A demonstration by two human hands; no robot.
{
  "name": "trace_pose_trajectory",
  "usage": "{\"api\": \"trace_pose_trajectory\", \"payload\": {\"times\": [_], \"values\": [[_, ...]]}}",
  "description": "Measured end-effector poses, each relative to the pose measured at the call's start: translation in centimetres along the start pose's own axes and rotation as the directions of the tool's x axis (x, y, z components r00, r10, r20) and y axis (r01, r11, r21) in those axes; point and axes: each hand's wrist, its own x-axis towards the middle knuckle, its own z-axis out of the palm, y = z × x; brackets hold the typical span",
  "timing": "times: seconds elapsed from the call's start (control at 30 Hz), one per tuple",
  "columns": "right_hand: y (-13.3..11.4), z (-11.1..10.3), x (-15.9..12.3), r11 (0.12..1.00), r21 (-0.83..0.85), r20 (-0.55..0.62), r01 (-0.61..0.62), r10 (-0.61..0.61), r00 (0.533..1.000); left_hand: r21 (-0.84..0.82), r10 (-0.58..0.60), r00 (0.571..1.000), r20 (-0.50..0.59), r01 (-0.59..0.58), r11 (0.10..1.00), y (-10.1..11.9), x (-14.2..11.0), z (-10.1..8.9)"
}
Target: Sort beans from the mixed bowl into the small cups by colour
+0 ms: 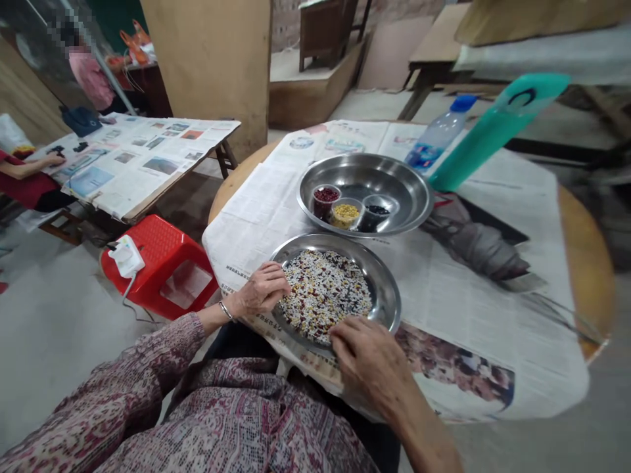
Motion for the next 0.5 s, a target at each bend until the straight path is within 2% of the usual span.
{"api": "trace_pose_trajectory", "payload": {"times": [0.07, 0.13, 0.2, 0.37, 0.43, 0.5], "values": [[-0.4, 0.2, 0.5, 1.000, 0.011, 0.157, 0.015, -0.017, 0.987, 0.001, -0.010, 1.000, 0.014, 0.010, 1.000, 0.0, 0.0, 0.2], [-0.5, 0.8, 1.4, 1.000, -0.009, 0.190, 0.026, -0.024, 0.982, -0.009, -0.007, 1.000, 0.029, 0.007, 1.000, 0.0, 0.0, 0.2], [0.0, 1.5, 2.7, 0.997, -0.072, 0.134, 0.033, -0.023, 0.991, -0.023, 0.020, 1.000, 0.017, -0.020, 1.000, 0.0, 0.0, 0.2], [1.7, 3.0, 6.3, 0.968, -0.250, -0.082, -0.021, 0.001, 0.997, -0.022, 0.083, 0.993, -0.088, -0.086, 0.996, 0.0, -0.1, 0.4], [1.4, 3.5, 7.5, 0.963, -0.269, -0.068, 0.005, -0.024, 0.997, -0.009, 0.095, 0.988, -0.118, -0.097, 0.995, 0.0, -0.1, 0.5], [0.7, 3.8, 8.3, 0.965, -0.250, 0.006, 0.083, -0.085, 0.996, 0.000, 0.101, 0.985, -0.138, -0.102, 0.995, -0.1, -0.1, 0.7]]}}
